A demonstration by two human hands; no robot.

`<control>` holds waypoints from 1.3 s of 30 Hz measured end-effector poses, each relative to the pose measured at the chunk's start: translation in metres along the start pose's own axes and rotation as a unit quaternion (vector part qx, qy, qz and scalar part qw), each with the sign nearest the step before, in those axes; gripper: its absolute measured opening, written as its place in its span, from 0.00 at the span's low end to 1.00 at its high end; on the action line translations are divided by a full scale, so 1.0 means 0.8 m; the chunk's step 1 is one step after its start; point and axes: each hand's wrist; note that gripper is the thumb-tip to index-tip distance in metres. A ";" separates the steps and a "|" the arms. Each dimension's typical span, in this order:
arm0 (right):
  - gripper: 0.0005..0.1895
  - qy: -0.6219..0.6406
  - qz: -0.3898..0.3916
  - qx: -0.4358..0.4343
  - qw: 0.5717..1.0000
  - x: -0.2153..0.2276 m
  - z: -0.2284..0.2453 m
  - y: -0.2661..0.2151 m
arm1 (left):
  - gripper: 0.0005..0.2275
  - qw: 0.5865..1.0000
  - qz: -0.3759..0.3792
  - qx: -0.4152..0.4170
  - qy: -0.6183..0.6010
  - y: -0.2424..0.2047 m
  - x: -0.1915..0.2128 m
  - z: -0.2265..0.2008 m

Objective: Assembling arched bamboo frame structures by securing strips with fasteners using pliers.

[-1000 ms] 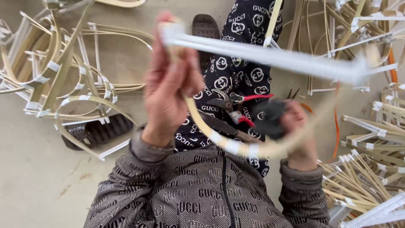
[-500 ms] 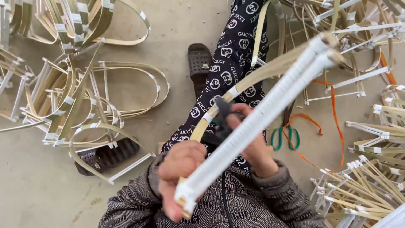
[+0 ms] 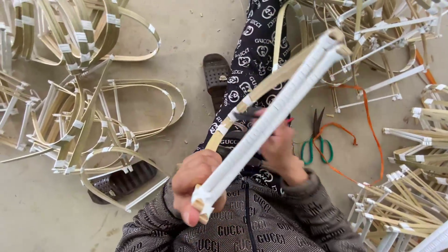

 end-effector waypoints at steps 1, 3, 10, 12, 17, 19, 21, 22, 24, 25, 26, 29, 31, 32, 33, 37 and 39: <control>0.13 0.000 0.003 0.003 1.000 0.011 0.010 0.006 | 0.15 1.000 -0.001 -0.003 0.003 0.001 -0.003 -0.001; 0.20 0.175 -0.059 -0.050 0.981 0.034 0.029 0.015 | 0.14 0.998 -0.059 -0.002 0.018 0.001 -0.013 -0.001; 0.30 0.191 0.010 -0.034 0.981 -0.013 0.028 0.042 | 0.21 0.973 0.200 0.103 -0.047 0.040 0.000 -0.017; 0.20 0.162 0.037 -0.086 0.982 -0.032 0.003 0.043 | 0.28 0.951 0.242 0.189 -0.017 0.061 -0.011 -0.020; 0.15 0.162 0.008 -0.115 0.980 -0.021 -0.011 0.046 | 0.32 0.891 0.174 0.368 0.200 0.049 0.016 0.034; 0.15 0.161 0.001 -0.117 0.980 -0.019 -0.009 0.047 | 0.32 0.834 0.144 0.435 0.306 0.030 0.028 0.055; 0.17 0.199 0.026 -0.117 0.973 -0.016 -0.005 0.048 | 0.32 0.694 0.021 0.719 -0.014 0.005 0.029 0.071; 0.17 0.200 0.025 -0.115 0.973 -0.011 -0.002 0.049 | 0.32 0.695 0.022 0.718 -0.012 -0.006 0.034 0.073; 0.21 0.129 0.056 -0.035 0.989 -0.002 0.005 0.046 | 0.34 0.689 -0.064 0.720 -0.053 -0.032 0.045 0.074; 0.21 0.129 0.057 -0.034 0.989 -0.002 0.001 0.045 | 0.34 0.689 -0.065 0.720 -0.052 -0.039 0.044 0.076; 0.22 0.121 0.070 -0.021 0.990 -0.002 -0.004 0.045 | 0.30 0.690 -0.080 0.715 -0.077 -0.047 0.042 0.077; 0.19 0.030 0.075 -0.026 0.996 -0.005 -0.008 0.043 | 0.24 0.687 -0.115 0.709 -0.109 -0.078 0.039 0.075; 0.15 -0.054 0.066 -0.038 0.996 -0.002 -0.004 0.048 | 0.21 0.688 -0.133 0.704 -0.115 -0.073 0.035 0.074; 0.15 -0.029 0.092 -0.066 0.993 0.002 0.000 0.050 | 0.20 0.668 -0.156 0.720 -0.106 -0.057 0.031 0.071; 0.15 -0.001 0.120 -0.090 0.989 0.004 0.006 0.054 | 0.19 0.648 -0.182 0.733 -0.095 -0.040 0.029 0.068; 0.16 -0.020 0.137 -0.033 0.990 0.033 0.024 0.062 | 0.13 0.606 -0.217 0.760 -0.094 -0.067 0.074 0.061; 0.24 0.004 0.031 -0.029 0.999 0.048 0.041 0.065 | 0.20 0.630 -0.194 0.740 -0.137 -0.042 0.063 0.056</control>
Point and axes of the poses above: each hand's wrist, its own y-axis towards the middle knuckle, its own x-axis out of the back of the hand, z = x × y, and after that the axes turned 11 degrees about -y, right-handed
